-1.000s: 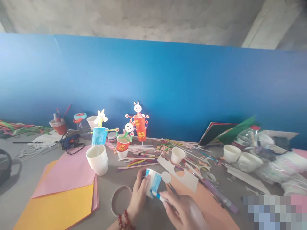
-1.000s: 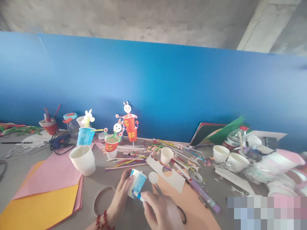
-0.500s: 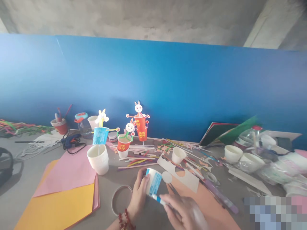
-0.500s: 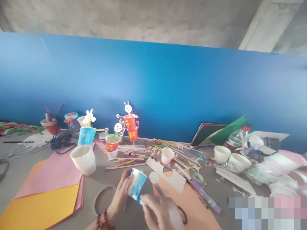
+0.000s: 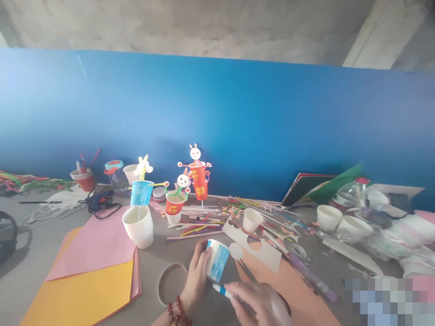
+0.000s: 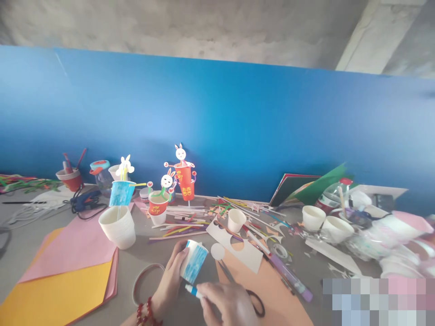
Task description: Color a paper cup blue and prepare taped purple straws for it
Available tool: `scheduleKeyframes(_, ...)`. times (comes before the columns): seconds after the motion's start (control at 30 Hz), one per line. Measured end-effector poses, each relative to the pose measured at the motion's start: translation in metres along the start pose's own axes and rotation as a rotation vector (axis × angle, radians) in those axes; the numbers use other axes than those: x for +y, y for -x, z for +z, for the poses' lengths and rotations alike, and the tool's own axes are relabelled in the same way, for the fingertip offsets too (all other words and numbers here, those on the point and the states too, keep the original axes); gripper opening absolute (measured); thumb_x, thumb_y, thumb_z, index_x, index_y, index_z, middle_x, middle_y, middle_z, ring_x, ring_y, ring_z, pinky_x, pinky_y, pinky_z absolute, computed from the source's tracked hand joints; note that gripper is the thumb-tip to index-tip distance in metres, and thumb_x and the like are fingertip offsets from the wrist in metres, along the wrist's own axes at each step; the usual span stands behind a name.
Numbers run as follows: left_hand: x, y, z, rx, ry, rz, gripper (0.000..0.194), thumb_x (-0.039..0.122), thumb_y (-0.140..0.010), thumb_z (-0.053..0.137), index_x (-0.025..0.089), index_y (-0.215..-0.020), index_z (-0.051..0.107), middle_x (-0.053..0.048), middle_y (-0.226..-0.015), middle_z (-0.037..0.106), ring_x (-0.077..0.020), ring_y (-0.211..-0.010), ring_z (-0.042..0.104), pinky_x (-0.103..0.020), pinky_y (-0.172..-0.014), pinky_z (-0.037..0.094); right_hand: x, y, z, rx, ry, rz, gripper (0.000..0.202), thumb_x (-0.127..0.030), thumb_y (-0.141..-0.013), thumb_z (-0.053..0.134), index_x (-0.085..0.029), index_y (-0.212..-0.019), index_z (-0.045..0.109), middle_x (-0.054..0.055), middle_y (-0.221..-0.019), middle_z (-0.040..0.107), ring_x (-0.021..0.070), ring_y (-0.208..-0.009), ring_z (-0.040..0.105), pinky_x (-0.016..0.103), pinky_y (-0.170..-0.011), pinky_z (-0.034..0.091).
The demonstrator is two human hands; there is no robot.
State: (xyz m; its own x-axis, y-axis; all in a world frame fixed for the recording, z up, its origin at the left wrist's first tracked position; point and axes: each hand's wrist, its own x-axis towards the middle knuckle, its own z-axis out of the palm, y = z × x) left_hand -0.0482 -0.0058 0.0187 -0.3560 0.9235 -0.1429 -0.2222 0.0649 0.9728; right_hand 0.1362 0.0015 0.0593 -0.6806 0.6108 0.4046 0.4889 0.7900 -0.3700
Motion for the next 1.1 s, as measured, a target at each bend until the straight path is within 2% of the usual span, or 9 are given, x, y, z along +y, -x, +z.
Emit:
scheduleKeyframes(0.17,-0.001,0.000,0.000,-0.023,0.021,-0.003,0.042,0.056,-0.085,0.053,0.022,-0.107,0.061,-0.005,-0.095,0.069,-0.0255,-0.090,0.063,-0.033,-0.080,0.050,0.000,0.002,0.000,-0.030,-0.092,0.089,0.021,-0.024,-0.097,0.043,-0.030,-0.106,0.062,-0.004,-0.072,0.074,0.0131,-0.058,0.070,0.017,-0.052,0.048)
scheduleKeyframes(0.3,-0.003,-0.001,0.000,-0.024,0.039,-0.017,0.041,0.055,-0.085,0.053,0.022,-0.107,0.060,-0.006,-0.096,0.068,-0.0252,-0.091,0.062,-0.033,-0.080,0.048,-0.001,0.004,0.001,0.030,-0.037,0.033,0.020,-0.023,-0.094,0.049,-0.032,-0.105,0.063,-0.005,-0.080,0.077,0.0150,-0.065,0.073,0.020,-0.060,0.051)
scheduleKeyframes(0.43,-0.006,-0.003,-0.001,-0.057,0.074,-0.033,0.039,0.054,-0.086,0.052,0.021,-0.107,0.058,-0.004,-0.091,0.066,-0.0235,-0.084,0.060,-0.032,-0.075,0.047,-0.002,0.003,0.002,0.019,-0.103,0.075,0.020,-0.024,-0.096,0.046,-0.030,-0.106,0.062,-0.005,-0.076,0.077,0.0138,-0.063,0.073,0.018,-0.053,0.049)
scheduleKeyframes(0.5,-0.008,-0.003,-0.001,-0.073,0.086,-0.036,0.039,0.054,-0.087,0.052,0.021,-0.107,0.058,-0.003,-0.089,0.065,-0.0227,-0.082,0.059,-0.032,-0.073,0.047,-0.001,0.004,0.003,0.019,-0.103,0.055,0.021,-0.023,-0.096,0.045,-0.029,-0.107,0.062,-0.004,-0.079,0.078,0.0139,-0.065,0.074,0.017,-0.056,0.051)
scheduleKeyframes(0.63,-0.012,-0.005,-0.002,-0.047,0.086,-0.010,0.039,0.053,-0.087,0.052,0.022,-0.109,0.060,-0.006,-0.096,0.067,-0.0248,-0.088,0.061,-0.033,-0.077,0.048,-0.001,0.008,0.004,0.076,0.012,0.017,0.019,-0.025,-0.092,0.055,-0.033,-0.107,0.063,-0.006,-0.083,0.079,0.0156,-0.065,0.074,0.019,-0.060,0.054)
scheduleKeyframes(0.8,-0.015,-0.006,-0.003,-0.083,0.100,-0.011,0.040,0.054,-0.089,0.050,0.022,-0.111,0.059,-0.005,-0.092,0.067,-0.0244,-0.086,0.061,-0.034,-0.078,0.048,-0.001,0.008,0.004,0.042,-0.084,0.034,0.022,-0.022,-0.097,0.045,-0.029,-0.110,0.062,-0.004,-0.077,0.077,0.0135,-0.063,0.074,0.016,-0.053,0.052)
scheduleKeyframes(0.93,-0.018,-0.006,-0.003,-0.066,0.136,-0.032,0.038,0.050,-0.091,0.049,0.022,-0.115,0.057,-0.006,-0.099,0.066,-0.0246,-0.093,0.060,-0.033,-0.081,0.047,-0.004,0.007,0.005,0.123,0.009,0.013,0.017,-0.026,-0.093,0.056,-0.033,-0.106,0.065,-0.005,-0.080,0.079,0.0156,-0.063,0.074,0.019,-0.059,0.055)
scheduleKeyframes(1.1,-0.019,-0.007,-0.003,-0.102,0.161,-0.027,0.038,0.050,-0.091,0.050,0.021,-0.114,0.057,-0.005,-0.094,0.066,-0.0235,-0.089,0.060,-0.033,-0.079,0.048,-0.007,0.003,0.000,0.063,-0.116,0.044,0.022,-0.027,-0.099,0.044,-0.028,-0.106,0.065,-0.003,-0.074,0.077,0.0139,-0.062,0.074,0.017,-0.056,0.053)
